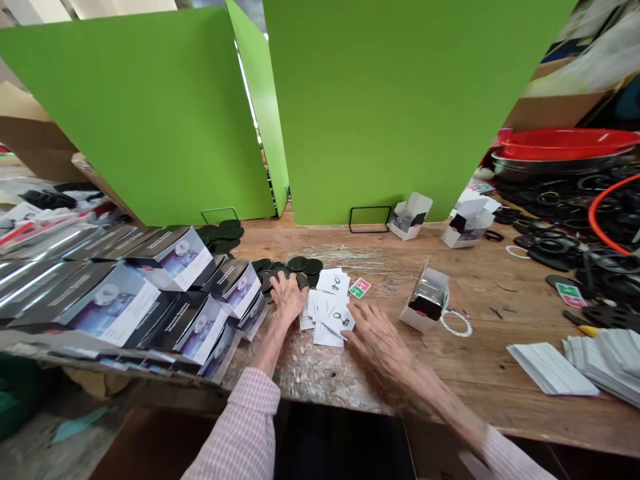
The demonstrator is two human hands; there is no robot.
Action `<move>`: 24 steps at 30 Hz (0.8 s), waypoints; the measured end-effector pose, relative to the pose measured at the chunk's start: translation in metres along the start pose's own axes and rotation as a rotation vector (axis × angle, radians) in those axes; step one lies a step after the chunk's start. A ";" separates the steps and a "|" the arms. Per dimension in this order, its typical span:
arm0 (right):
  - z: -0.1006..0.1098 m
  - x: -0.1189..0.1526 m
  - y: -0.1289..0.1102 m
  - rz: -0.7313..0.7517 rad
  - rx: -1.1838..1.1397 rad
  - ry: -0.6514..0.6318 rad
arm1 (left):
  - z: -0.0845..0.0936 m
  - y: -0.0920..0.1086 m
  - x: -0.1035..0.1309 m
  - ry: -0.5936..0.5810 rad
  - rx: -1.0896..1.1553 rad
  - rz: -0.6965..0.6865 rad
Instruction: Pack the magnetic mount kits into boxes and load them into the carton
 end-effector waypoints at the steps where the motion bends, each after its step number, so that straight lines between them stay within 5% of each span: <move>1: -0.014 -0.004 0.003 -0.044 -0.054 -0.028 | 0.000 -0.001 0.000 -0.003 0.004 -0.006; 5: -0.039 -0.014 0.020 -0.217 -0.246 -0.099 | 0.002 0.001 0.002 0.008 0.032 -0.031; 12: -0.042 -0.007 0.019 -0.428 -0.311 -0.076 | 0.014 -0.004 0.004 0.145 0.162 0.040; 18: -0.030 -0.010 0.018 -0.450 -0.571 -0.060 | 0.035 -0.015 0.025 0.258 0.371 0.030; 24: -0.005 -0.005 0.018 -0.531 -0.756 0.085 | 0.025 -0.022 0.054 0.138 1.363 0.238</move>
Point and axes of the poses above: each hand's wrist, its own x-axis away from the middle knuckle, its own z-axis out of the back of the hand, y = z × x, the point moved 5 cm from there along -x, towards the middle knuckle, and after that the axes turned 5 degrees about -z, right-handed, at the moved point
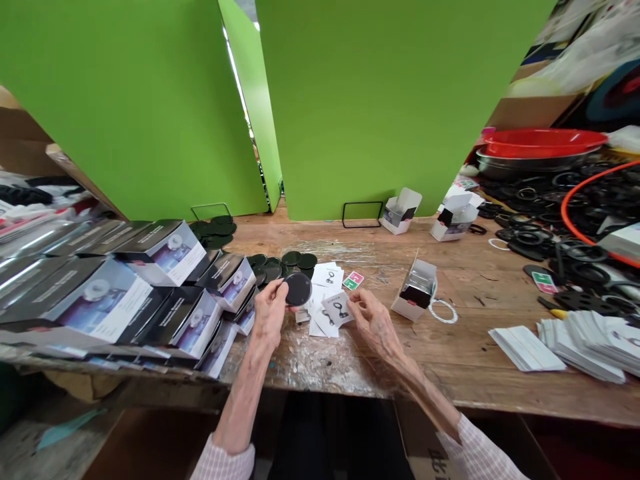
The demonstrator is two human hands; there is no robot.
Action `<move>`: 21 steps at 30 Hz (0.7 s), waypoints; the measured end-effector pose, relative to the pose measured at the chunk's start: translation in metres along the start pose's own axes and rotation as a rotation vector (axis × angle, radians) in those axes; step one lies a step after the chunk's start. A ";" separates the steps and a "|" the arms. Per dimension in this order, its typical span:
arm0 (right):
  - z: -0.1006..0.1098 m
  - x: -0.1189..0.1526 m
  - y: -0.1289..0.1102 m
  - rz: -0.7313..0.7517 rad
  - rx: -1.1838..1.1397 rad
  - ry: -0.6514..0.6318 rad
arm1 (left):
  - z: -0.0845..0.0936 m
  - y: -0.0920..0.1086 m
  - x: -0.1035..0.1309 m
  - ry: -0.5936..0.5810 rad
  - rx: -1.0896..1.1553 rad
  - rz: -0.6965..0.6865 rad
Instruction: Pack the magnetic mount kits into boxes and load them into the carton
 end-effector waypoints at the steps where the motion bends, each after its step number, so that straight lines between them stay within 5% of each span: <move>1: 0.002 0.001 -0.002 -0.018 -0.046 0.034 | -0.003 -0.001 0.006 -0.016 0.105 0.068; 4: -0.003 0.004 -0.006 -0.081 -0.204 0.063 | -0.018 0.001 0.025 -0.091 0.248 0.195; 10: -0.001 0.019 -0.017 -0.087 -0.463 0.039 | -0.053 0.005 0.046 -0.209 0.197 0.214; 13: 0.044 0.038 -0.021 -0.037 -0.409 0.296 | -0.085 -0.005 0.050 -0.272 0.130 0.182; 17: 0.118 0.070 -0.023 0.047 -0.221 0.670 | -0.165 -0.013 0.074 -0.368 -0.137 -0.138; 21: 0.165 0.088 -0.018 0.071 -0.027 0.772 | -0.222 -0.010 0.090 -0.357 -0.266 -0.264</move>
Point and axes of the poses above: each hand's wrist, its own x-axis away from the middle knuckle, its own z-axis out of the back of the hand, y = z × x, the point moved 5 cm from there along -x, towards the middle knuckle, and after that the axes turned 5 degrees about -z, right-handed, at the moved point
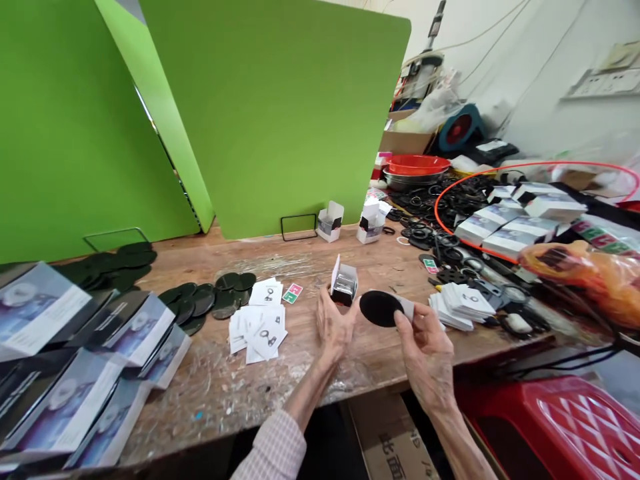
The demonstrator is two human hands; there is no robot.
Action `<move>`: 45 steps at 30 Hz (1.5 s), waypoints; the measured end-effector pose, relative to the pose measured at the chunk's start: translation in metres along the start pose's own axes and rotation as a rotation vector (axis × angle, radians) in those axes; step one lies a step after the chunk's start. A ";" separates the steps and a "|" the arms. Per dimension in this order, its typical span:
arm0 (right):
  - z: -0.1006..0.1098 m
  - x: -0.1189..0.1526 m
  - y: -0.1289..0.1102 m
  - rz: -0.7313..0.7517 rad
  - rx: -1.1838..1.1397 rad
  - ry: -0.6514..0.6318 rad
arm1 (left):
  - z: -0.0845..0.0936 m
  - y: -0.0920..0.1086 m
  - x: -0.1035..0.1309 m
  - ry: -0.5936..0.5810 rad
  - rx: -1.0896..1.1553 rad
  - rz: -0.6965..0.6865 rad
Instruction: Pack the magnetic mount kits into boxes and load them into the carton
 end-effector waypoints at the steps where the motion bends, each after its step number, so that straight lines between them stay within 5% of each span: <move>1: 0.007 -0.003 0.000 0.027 0.048 0.007 | -0.001 0.001 -0.003 -0.017 0.000 0.008; 4: 0.014 -0.006 -0.007 0.161 0.173 -0.015 | 0.022 -0.005 -0.004 -0.180 0.114 0.016; 7: -0.007 0.001 -0.023 0.391 0.225 -0.142 | 0.057 -0.016 0.012 -0.348 0.314 0.052; 10: -0.045 0.013 -0.036 0.687 0.261 -0.353 | 0.077 -0.026 0.030 -0.280 0.322 0.098; 13: -0.080 0.020 -0.033 0.859 0.445 -0.513 | 0.073 -0.033 0.039 -0.213 0.286 0.099; 16: -0.094 0.019 -0.025 0.884 0.589 -0.555 | 0.068 -0.036 0.039 -0.179 0.289 0.091; 28: -0.088 0.032 -0.013 0.899 0.708 -0.372 | 0.072 -0.037 0.035 -0.160 0.175 0.075; 33: -0.087 0.040 -0.017 0.910 0.711 -0.536 | 0.073 -0.039 0.034 -0.162 0.176 0.079; 36: -0.075 0.033 -0.010 0.791 0.543 -0.558 | 0.077 -0.033 0.041 -0.114 0.227 0.001; 39: -0.057 0.016 0.014 0.380 0.254 -0.435 | 0.080 -0.029 0.051 -0.048 0.220 -0.097; 42: -0.064 0.020 0.044 -0.080 -0.088 -0.605 | 0.079 -0.024 0.056 -0.049 0.094 -0.213; 45: -0.080 0.032 0.053 -0.305 -0.338 -0.757 | 0.079 -0.019 0.054 -0.071 -0.019 -0.288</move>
Point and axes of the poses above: each hand's wrist, its own x-axis away from the middle knuckle, its own z-axis out of the back of the hand, y = z × x, the point moved 5 cm from there along -x, towards the middle knuckle, and after that the axes turned 5 degrees about -z, right-handed, at the moved point
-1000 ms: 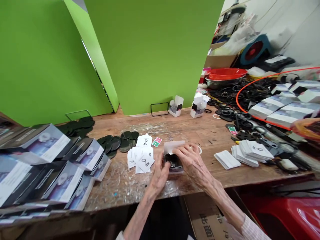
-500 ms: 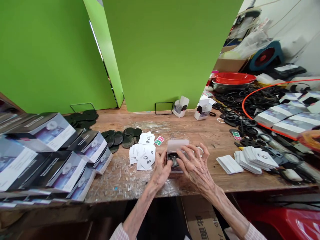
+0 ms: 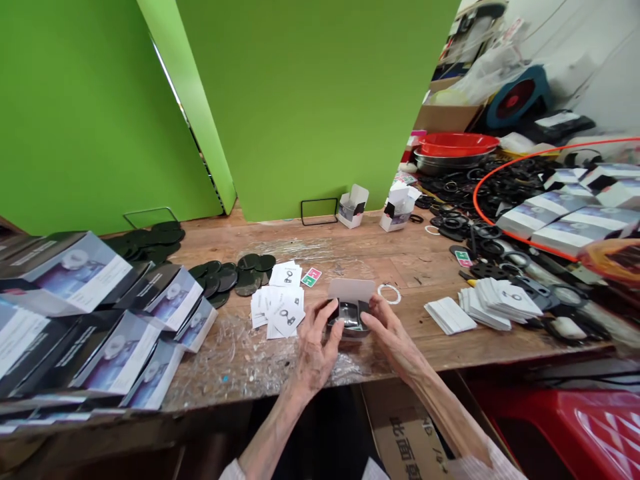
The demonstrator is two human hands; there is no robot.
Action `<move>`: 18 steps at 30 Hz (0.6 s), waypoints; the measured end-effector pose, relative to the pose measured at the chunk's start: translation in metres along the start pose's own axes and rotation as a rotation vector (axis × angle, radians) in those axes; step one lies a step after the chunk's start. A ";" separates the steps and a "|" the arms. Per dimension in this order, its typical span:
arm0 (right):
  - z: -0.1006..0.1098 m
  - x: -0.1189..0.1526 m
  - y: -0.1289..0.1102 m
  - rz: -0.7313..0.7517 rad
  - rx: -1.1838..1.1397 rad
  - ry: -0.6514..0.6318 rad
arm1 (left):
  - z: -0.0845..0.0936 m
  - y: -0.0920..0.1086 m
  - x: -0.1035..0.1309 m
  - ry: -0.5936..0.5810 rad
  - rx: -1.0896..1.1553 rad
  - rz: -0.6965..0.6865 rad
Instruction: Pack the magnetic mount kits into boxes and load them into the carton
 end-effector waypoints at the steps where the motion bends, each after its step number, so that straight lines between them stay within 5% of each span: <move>1: -0.002 -0.002 0.002 0.007 -0.034 0.000 | 0.001 0.000 -0.002 -0.021 -0.004 0.003; 6: 0.006 -0.002 -0.002 0.208 0.244 0.048 | 0.007 -0.007 -0.014 -0.168 0.221 0.120; 10: 0.012 0.014 -0.013 0.483 0.716 0.035 | 0.012 -0.007 -0.019 -0.373 0.260 0.031; 18: 0.000 0.020 -0.022 0.664 0.959 0.034 | 0.019 -0.002 -0.019 -0.359 0.008 -0.153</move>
Point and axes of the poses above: each hand's wrist, its own x-axis away from the middle knuckle, its own z-axis out of the back of the hand, y = z × x, the point moved 5 cm from there along -x, towards the middle knuckle, and after that the axes turned 5 degrees about -z, right-handed, at the moved point
